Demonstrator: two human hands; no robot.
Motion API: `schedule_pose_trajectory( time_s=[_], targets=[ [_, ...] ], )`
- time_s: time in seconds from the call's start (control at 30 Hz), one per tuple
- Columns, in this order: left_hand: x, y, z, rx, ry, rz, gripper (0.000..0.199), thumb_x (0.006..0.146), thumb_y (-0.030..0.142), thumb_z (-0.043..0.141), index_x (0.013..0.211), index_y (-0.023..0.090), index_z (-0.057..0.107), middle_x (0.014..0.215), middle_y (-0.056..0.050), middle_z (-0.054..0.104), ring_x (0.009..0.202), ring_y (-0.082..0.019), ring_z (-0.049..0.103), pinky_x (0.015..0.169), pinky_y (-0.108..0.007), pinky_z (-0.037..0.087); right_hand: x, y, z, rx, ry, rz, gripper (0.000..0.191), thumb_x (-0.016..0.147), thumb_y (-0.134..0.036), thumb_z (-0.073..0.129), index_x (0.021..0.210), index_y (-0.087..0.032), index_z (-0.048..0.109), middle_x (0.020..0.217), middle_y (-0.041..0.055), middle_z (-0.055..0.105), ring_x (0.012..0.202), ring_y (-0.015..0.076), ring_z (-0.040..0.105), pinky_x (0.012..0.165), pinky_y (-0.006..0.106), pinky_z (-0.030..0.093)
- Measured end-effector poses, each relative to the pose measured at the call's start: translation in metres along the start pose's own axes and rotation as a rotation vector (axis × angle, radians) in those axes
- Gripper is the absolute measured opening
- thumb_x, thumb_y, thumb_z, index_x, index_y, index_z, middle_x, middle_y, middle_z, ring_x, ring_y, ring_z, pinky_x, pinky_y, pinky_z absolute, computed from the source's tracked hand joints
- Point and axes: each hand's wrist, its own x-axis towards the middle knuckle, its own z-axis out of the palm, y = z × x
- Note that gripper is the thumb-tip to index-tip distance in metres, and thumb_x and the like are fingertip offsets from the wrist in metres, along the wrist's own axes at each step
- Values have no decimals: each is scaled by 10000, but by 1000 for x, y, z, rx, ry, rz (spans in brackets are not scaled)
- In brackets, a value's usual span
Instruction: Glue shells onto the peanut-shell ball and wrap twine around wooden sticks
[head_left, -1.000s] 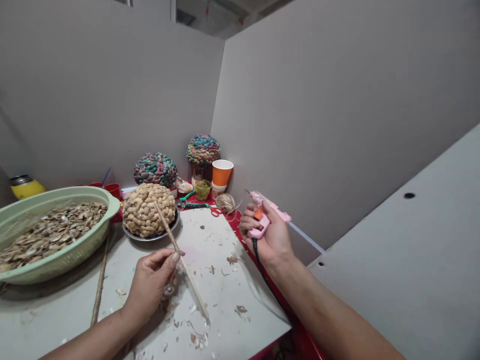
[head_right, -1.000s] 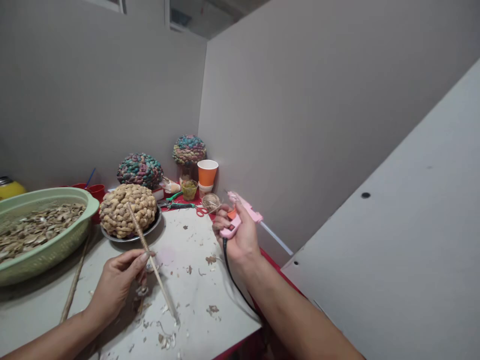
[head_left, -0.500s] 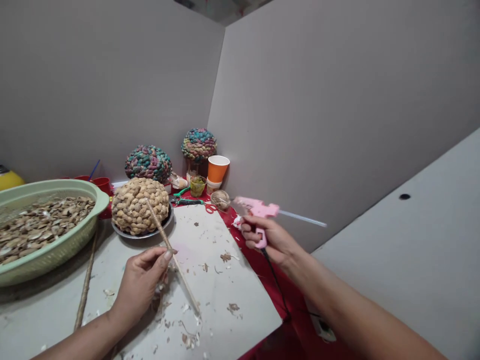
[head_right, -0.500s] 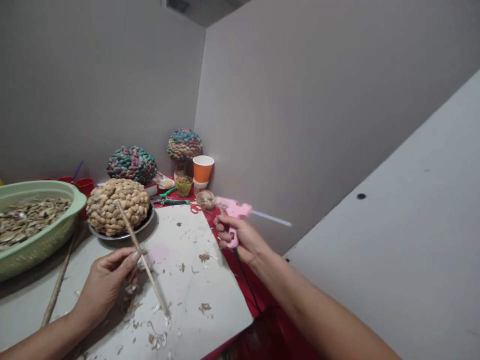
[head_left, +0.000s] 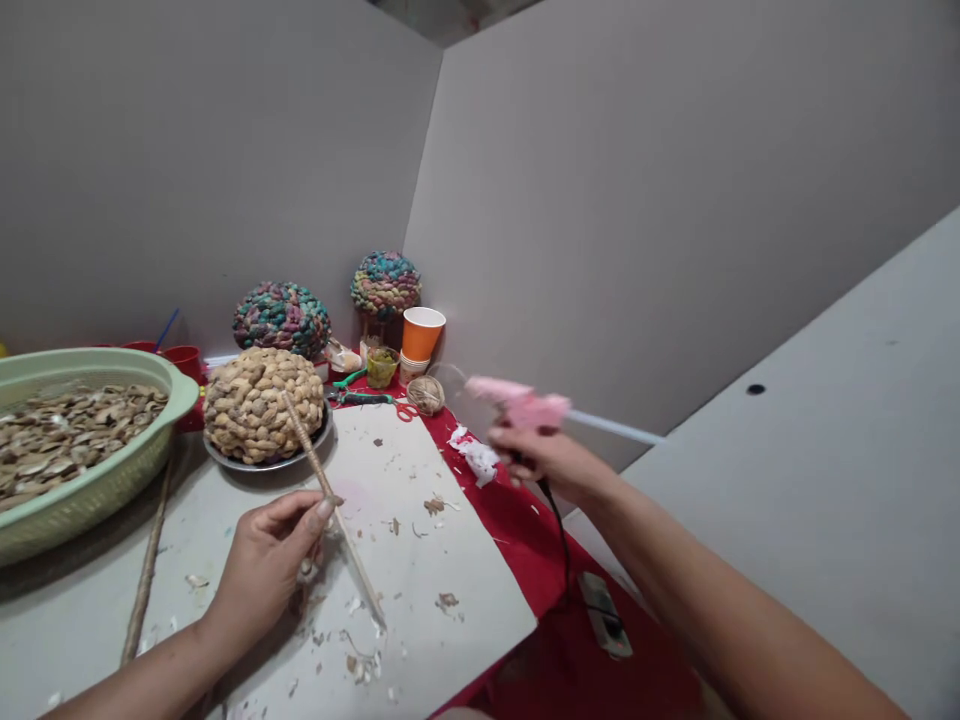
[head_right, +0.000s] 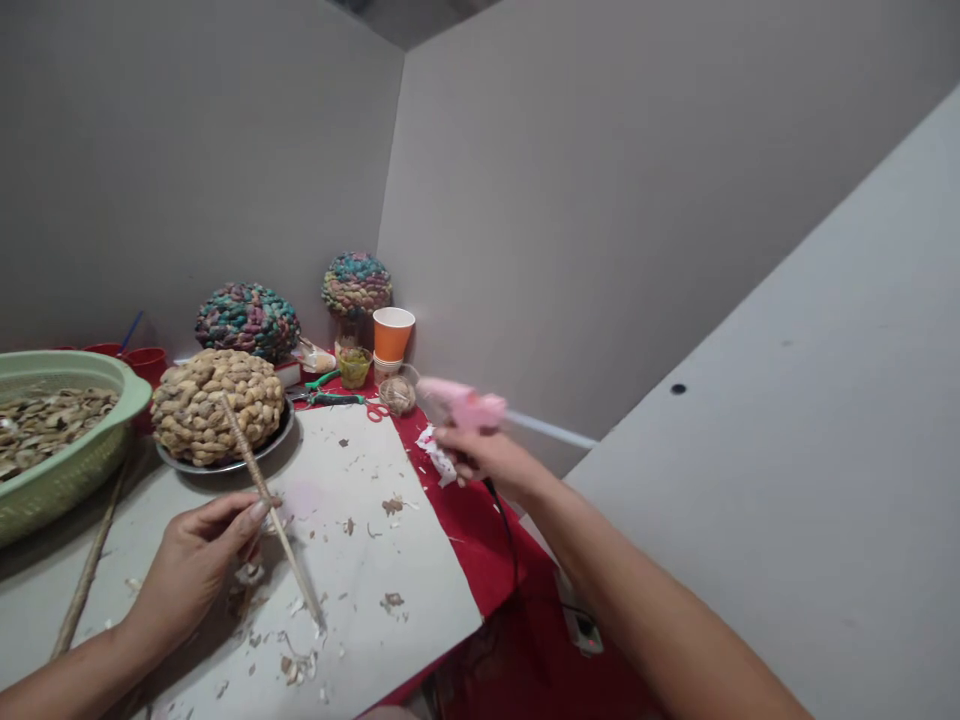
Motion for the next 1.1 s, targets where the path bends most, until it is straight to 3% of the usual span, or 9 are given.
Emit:
schedule_pose_trajectory(
  time_s=[0.13, 0.23, 0.3, 0.43, 0.57, 0.7, 0.83, 0.97, 1.1],
  targets=[
    [1, 1, 0, 6, -16, 9, 315, 740, 454, 684, 780, 146, 732, 484, 16, 525, 459, -115, 443, 436, -216, 346, -1, 2, -10, -220, -126, 37, 166, 740, -313, 673, 706, -188, 569, 470, -90, 428, 371, 52, 352, 363, 170, 275],
    [1, 5, -3, 7, -61, 7, 306, 738, 462, 689, 770, 160, 725, 500, 21, 516, 471, -107, 429, 440, -207, 334, -11, 4, -14, -112, -97, 19, 334, 780, -403, 652, 595, -179, 487, 483, -77, 425, 377, 41, 324, 396, 187, 360],
    [0, 11, -6, 22, -83, 14, 294, 750, 463, 684, 770, 171, 722, 514, 20, 518, 490, -110, 433, 455, -206, 340, -21, 4, -15, -53, -106, 22, 347, 764, -428, 677, 611, -175, 496, 503, -72, 443, 379, 37, 320, 413, 200, 400],
    [3, 36, -1, 51, -179, 115, 259, 803, 425, 650, 715, 191, 716, 590, -7, 557, 566, -133, 473, 518, -223, 390, -36, 0, -13, -17, -196, 42, 349, 745, -432, 703, 622, -166, 512, 538, -61, 480, 368, 26, 348, 387, 178, 365],
    [17, 64, 30, 28, -299, 224, 405, 815, 400, 642, 479, 173, 633, 899, -112, 664, 894, -236, 570, 699, -284, 476, -42, -4, -10, 43, -237, 14, 356, 719, -429, 720, 619, -163, 505, 538, -65, 502, 348, 20, 355, 389, 184, 411],
    [39, 68, 72, -218, -403, 95, 218, 766, 366, 709, 730, 154, 743, 938, -104, 683, 663, -152, 568, 602, -280, 495, -41, -5, -5, 126, -274, -1, 341, 721, -406, 722, 616, -154, 517, 520, -68, 502, 334, 17, 347, 385, 190, 447],
    [56, 57, 99, -275, -465, 80, 223, 752, 368, 728, 775, 148, 748, 866, -89, 704, 753, -173, 611, 671, -287, 523, -36, -6, -7, 162, -296, -18, 336, 709, -402, 730, 619, -149, 528, 532, -65, 507, 336, 18, 358, 374, 188, 447],
    [67, 46, 96, -237, -437, 88, 250, 728, 373, 753, 786, 130, 750, 767, -83, 711, 719, -177, 628, 703, -308, 533, -33, -9, -23, 98, -205, -73, 350, 696, -435, 720, 611, -163, 516, 511, -73, 486, 337, 27, 361, 372, 193, 436],
    [88, 42, 79, -201, -336, 122, 253, 707, 376, 764, 772, 134, 735, 759, -75, 716, 708, -179, 641, 722, -320, 535, -41, -11, -39, -72, 111, -192, 320, 755, -396, 676, 590, -179, 508, 468, -70, 445, 367, 49, 374, 361, 174, 324]
  ],
)
